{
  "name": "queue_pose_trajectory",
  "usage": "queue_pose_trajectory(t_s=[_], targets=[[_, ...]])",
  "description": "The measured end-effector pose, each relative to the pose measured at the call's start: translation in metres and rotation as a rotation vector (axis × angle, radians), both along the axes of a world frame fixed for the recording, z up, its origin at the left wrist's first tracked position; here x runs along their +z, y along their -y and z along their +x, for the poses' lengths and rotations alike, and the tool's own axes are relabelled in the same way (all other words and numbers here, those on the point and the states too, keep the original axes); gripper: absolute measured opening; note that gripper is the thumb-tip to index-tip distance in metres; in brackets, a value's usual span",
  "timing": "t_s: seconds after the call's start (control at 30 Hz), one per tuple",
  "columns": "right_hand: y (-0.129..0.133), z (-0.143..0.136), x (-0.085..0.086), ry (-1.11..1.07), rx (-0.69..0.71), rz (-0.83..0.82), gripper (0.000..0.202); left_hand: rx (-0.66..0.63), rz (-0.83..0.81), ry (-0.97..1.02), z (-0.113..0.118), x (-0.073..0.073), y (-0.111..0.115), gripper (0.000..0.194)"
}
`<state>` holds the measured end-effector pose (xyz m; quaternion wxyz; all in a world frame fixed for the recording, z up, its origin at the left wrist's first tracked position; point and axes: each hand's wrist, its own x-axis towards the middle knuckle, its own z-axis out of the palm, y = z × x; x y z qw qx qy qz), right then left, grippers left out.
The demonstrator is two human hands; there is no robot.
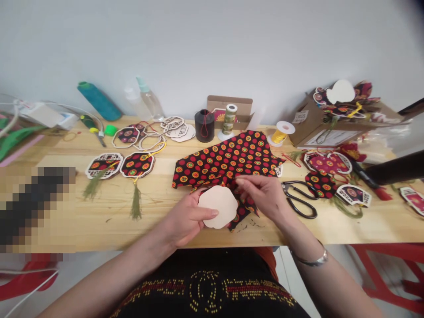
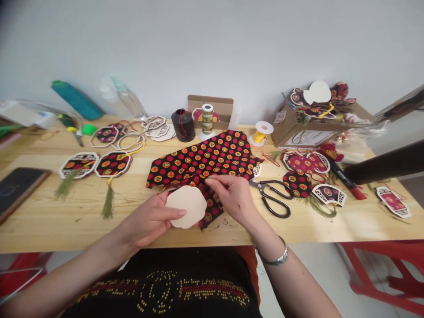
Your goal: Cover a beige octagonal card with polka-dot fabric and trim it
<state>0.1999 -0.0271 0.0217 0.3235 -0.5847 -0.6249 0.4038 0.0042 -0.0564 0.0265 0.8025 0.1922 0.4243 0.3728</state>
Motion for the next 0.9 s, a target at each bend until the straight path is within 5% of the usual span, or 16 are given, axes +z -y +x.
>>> queue_pose_trajectory(t_s=[0.13,0.27,0.33,0.43,0.53,0.67,0.8,0.9], targets=[[-0.014,0.014,0.000,0.577,0.148,0.421,0.047,-0.015,-0.005,-0.009,-0.008,0.002,0.000,0.055],[-0.031,0.016,0.005,0.805,0.317,0.277,0.028,-0.025,0.031,-0.036,-0.016,0.007,-0.006,0.046],[-0.043,0.015,0.013,0.821,0.205,0.276,0.025,-0.011,0.046,-0.037,-0.018,0.014,-0.013,0.043],[-0.059,0.013,0.030,0.692,-0.072,0.565,0.024,-0.006,0.092,-0.035,-0.016,0.030,-0.026,0.044],[-0.062,0.016,0.044,0.596,-0.199,0.798,0.030,0.001,0.140,0.002,-0.013,0.041,-0.033,0.043],[-0.033,0.041,0.040,0.897,-0.101,0.583,0.036,-0.003,0.056,-0.022,-0.011,0.032,-0.029,0.045],[0.010,0.088,0.011,1.203,-0.009,0.283,0.034,-0.027,-0.018,-0.011,-0.010,0.011,-0.017,0.046],[0.030,0.118,-0.010,1.243,0.057,0.235,0.044,-0.014,-0.022,-0.006,-0.009,0.005,-0.011,0.050]])
